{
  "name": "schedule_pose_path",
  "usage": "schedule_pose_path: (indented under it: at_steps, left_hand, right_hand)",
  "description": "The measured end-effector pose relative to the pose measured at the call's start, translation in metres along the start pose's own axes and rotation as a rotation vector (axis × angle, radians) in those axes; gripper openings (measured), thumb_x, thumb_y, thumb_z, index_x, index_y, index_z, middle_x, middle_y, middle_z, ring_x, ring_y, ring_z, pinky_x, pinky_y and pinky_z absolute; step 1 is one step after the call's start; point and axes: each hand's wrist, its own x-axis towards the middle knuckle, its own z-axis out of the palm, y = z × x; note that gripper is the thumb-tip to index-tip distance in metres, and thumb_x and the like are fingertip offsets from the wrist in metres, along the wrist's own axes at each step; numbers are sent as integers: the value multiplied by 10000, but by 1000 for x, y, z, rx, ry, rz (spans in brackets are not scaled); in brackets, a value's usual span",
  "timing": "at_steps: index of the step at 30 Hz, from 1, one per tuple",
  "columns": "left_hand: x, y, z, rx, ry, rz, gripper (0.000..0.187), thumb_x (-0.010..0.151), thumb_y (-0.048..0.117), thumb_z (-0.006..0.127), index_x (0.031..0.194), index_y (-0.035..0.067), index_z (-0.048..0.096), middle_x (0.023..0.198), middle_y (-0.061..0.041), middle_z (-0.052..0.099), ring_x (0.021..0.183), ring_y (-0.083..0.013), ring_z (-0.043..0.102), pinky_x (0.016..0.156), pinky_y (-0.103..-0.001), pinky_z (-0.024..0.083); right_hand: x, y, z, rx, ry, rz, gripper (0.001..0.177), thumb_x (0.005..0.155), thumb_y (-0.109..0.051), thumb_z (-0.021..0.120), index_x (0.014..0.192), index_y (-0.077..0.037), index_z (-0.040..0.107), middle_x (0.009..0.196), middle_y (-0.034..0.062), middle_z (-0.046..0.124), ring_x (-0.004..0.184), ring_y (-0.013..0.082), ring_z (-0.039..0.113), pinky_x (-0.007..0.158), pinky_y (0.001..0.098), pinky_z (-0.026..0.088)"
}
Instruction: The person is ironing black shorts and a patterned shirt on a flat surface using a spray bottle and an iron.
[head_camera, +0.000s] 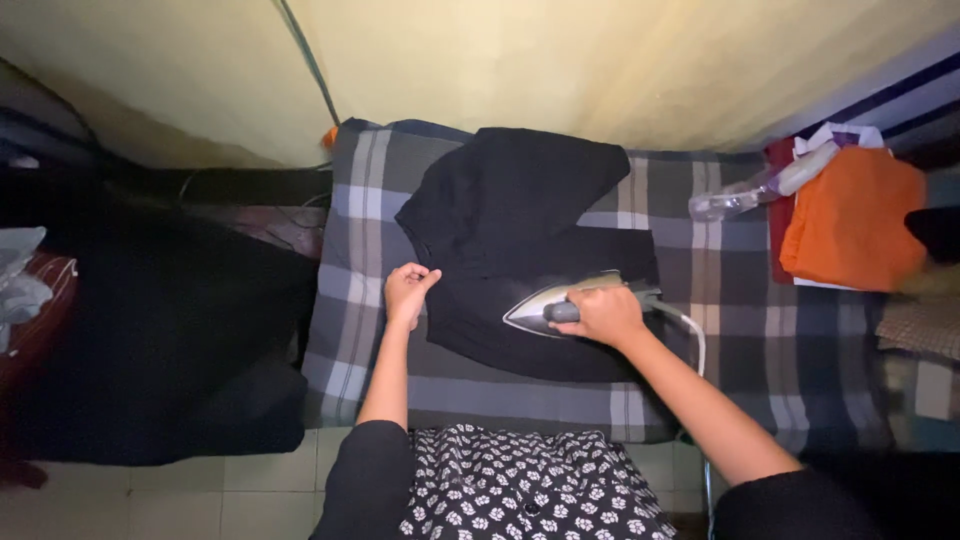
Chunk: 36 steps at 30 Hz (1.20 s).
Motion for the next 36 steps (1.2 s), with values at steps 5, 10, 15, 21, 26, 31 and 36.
schedule_pose_path:
  at_steps: [5,10,15,21,26,31,36]
  left_hand:
    - [-5,5,0,-31,3,13,254,735,172,920,825,25,733,854,-38,612,750,-123,583,698,-287,495]
    - [-3,4,-2,-68,3,26,232,730,158,908,801,29,729,839,-1,625,743,-105,598,699,-272,499]
    - [-1,4,-2,-173,-63,-70,220,745,140,899,787,43,706,746,26,613,694,-72,541,642,-253,431]
    - [2,-1,-2,-211,-105,-76,222,752,156,894,787,38,709,737,15,631,681,-74,542,635,-260,421]
    - [-4,7,-4,-87,-41,-7,262,741,175,907,754,7,706,781,-14,631,704,-114,567,654,-298,459]
    - [1,5,-6,-106,-55,-46,265,762,203,899,778,23,705,856,-7,629,765,-120,593,707,-297,483]
    - [6,-8,-9,-382,-49,-121,243,840,240,845,938,85,687,876,2,682,838,-113,619,790,-272,485]
  right_hand:
    - [13,37,-10,-149,1,131,634,711,-792,715,758,-161,743,628,87,701,576,289,699,547,417,561]
    - [27,75,-22,-195,42,323,677,680,-828,692,848,-177,772,646,115,711,593,310,707,541,438,560]
    - [34,68,-29,-109,12,444,656,681,-807,692,902,-197,791,731,136,741,696,347,730,649,483,579]
    - [67,16,-21,-131,-160,374,669,704,-810,681,884,-171,768,737,129,747,699,326,743,602,472,583]
    - [84,-33,-14,-86,-53,255,606,705,-743,730,867,-160,772,702,137,736,655,324,740,604,453,584]
    - [101,-77,-9,-35,-27,224,604,693,-719,768,815,-128,763,701,140,731,643,315,739,606,448,585]
    - [105,-94,12,39,44,256,590,710,-693,765,795,-110,735,702,145,729,648,318,740,602,450,589]
